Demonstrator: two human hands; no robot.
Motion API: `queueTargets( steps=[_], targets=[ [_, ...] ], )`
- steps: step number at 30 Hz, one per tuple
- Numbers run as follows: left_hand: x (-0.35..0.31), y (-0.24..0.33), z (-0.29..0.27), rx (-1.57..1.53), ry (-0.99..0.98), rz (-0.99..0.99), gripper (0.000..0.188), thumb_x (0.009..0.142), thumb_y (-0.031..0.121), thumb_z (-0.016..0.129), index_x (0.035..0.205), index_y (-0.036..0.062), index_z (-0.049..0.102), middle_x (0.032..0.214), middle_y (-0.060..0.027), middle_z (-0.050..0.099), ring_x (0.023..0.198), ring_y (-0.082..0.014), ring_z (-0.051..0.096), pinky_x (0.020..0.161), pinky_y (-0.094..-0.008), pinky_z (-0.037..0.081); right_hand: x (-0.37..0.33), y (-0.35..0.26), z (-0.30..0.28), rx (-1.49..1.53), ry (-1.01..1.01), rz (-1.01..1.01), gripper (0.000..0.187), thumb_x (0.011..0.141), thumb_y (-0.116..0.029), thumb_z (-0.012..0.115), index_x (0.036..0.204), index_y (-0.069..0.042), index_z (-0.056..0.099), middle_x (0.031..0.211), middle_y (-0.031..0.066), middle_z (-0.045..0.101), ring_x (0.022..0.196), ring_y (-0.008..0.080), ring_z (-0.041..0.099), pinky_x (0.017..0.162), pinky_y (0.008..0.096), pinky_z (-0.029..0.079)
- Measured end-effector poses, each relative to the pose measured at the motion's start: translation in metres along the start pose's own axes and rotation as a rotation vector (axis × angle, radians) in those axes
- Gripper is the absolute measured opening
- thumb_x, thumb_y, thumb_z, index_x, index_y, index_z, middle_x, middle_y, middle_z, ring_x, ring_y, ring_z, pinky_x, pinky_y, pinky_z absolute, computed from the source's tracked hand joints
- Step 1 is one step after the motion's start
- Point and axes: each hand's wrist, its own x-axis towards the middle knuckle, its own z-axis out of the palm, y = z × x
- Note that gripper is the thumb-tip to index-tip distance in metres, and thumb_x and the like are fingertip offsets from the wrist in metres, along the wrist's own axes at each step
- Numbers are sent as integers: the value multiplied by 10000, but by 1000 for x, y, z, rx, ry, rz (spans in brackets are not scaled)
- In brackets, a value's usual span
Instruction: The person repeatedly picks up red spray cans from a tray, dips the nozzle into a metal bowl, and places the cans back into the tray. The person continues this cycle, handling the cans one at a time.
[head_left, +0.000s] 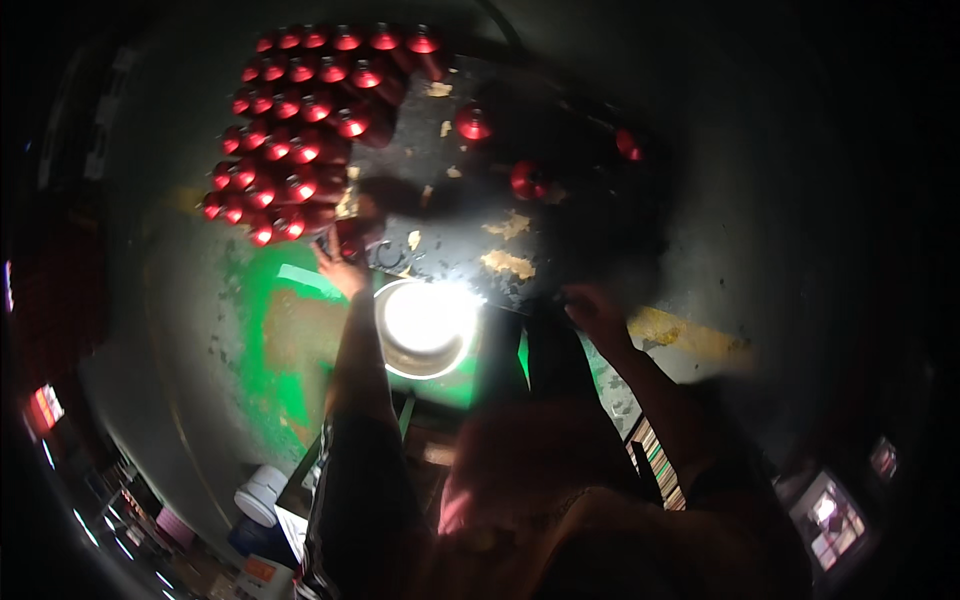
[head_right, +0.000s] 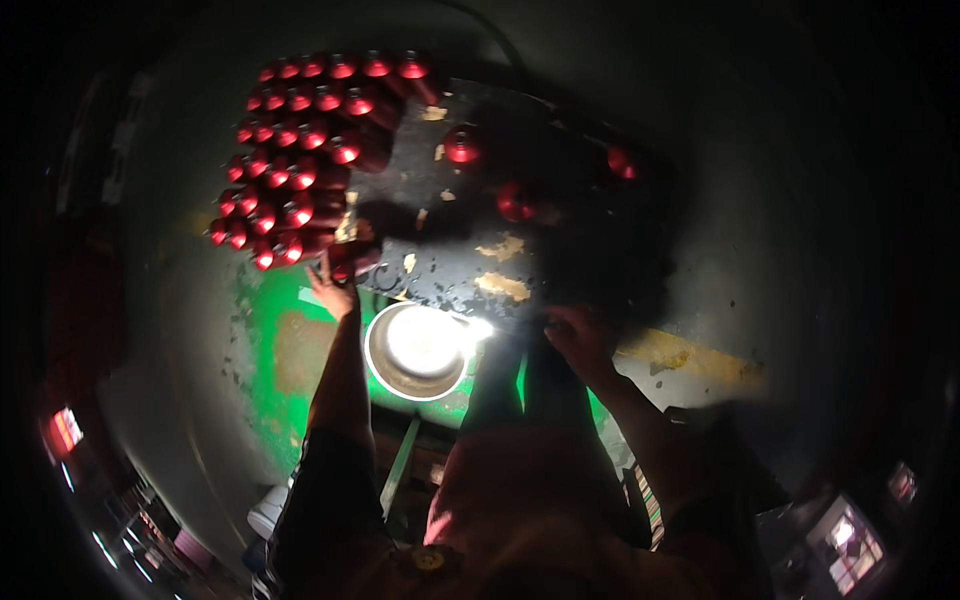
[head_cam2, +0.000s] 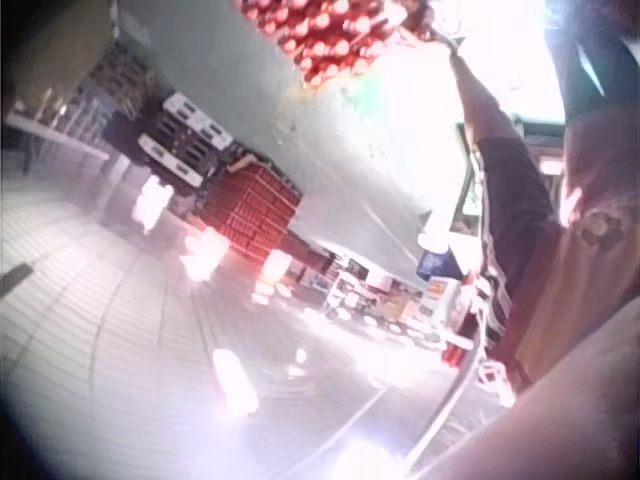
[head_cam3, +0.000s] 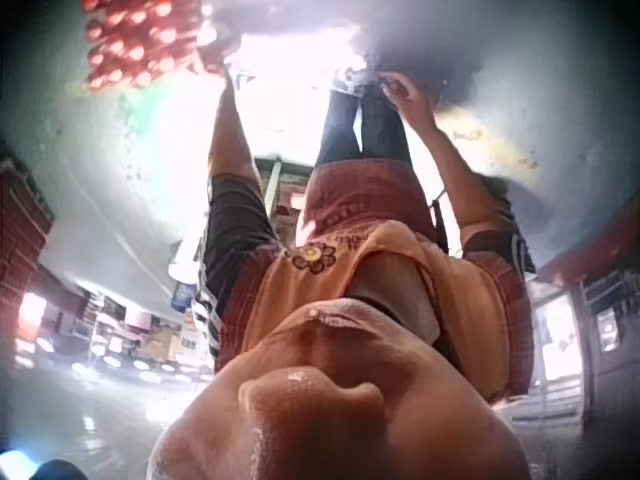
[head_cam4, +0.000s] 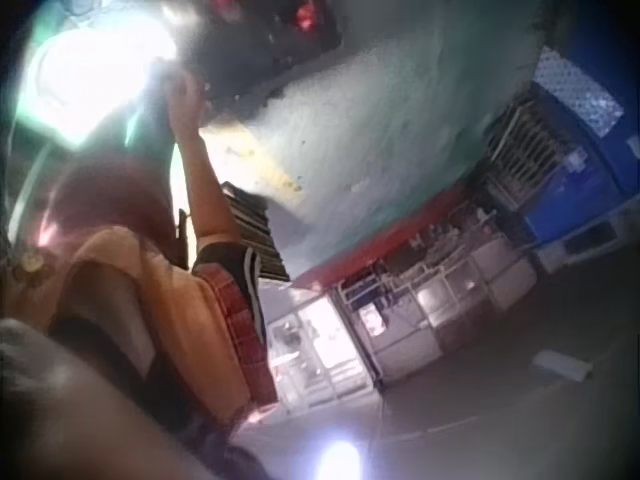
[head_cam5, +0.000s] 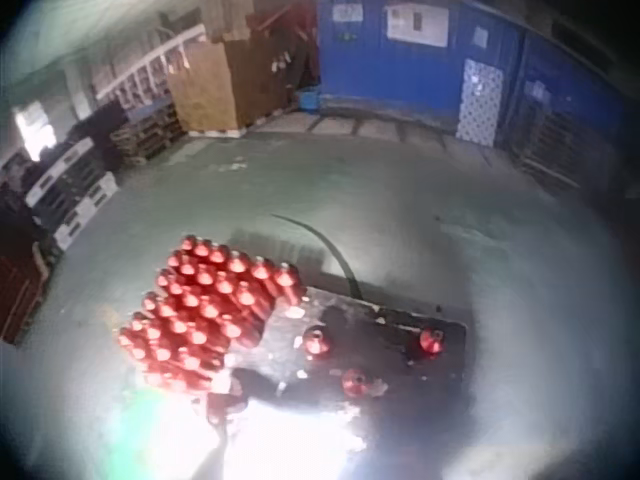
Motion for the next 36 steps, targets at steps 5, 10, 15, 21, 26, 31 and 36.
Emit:
queueTargets(
  steps=[5,10,15,21,26,31,36],
  targets=[
    [36,-2,67,-60,245,104,527,797,300,789,1301,288,633,1441,-195,380,1315,-371,371,1024,-456,443,77,60,40,81,-72,-50,261,862,-67,669,1122,-88,665,974,61,623,830,164,624,730,298,506],
    [37,-18,83,-53,323,284,502,783,337,807,1256,254,659,1297,-231,514,1160,-397,519,989,-479,449,97,91,56,-35,-222,114,275,870,-43,668,1144,-67,644,1082,68,596,955,157,602,835,287,492],
    [40,-60,44,-825,-29,-81,453,857,33,709,1294,8,591,1269,-115,572,1171,-221,540,992,-381,460,84,102,57,89,-214,91,284,877,-40,637,1158,-84,648,1000,58,606,909,149,591,827,281,486],
    [-92,-142,-31,-1685,-617,-983,588,898,488,539,1317,76,544,1180,-100,628,1108,-264,591,976,-423,464,82,105,40,264,-287,456,291,909,-68,616,1195,-113,652,1004,-1,608,879,81,558,793,244,477],
    [-182,-182,-23,-1262,-1135,-463,436,892,369,512,1219,80,515,1191,-253,509,1082,-416,548,771,-473,542,88,97,46,60,-422,515,299,932,-102,611,1230,-105,631,1074,-20,632,919,71,576,797,246,490],
    [-233,-211,0,-2701,-1002,-1148,606,994,467,414,1439,56,411,1371,-347,410,1174,-586,481,769,-585,578,91,86,66,113,-448,462,268,922,-104,609,1183,-127,664,1003,-41,619,882,58,569,739,228,475],
    [-249,-202,-6,-2675,-1078,-1162,604,990,457,405,1393,8,441,1335,-341,456,1142,-552,528,768,-586,579,82,80,77,57,-447,424,246,891,-23,604,1115,-90,681,933,-16,605,756,52,538,647,197,453]
  ],
)
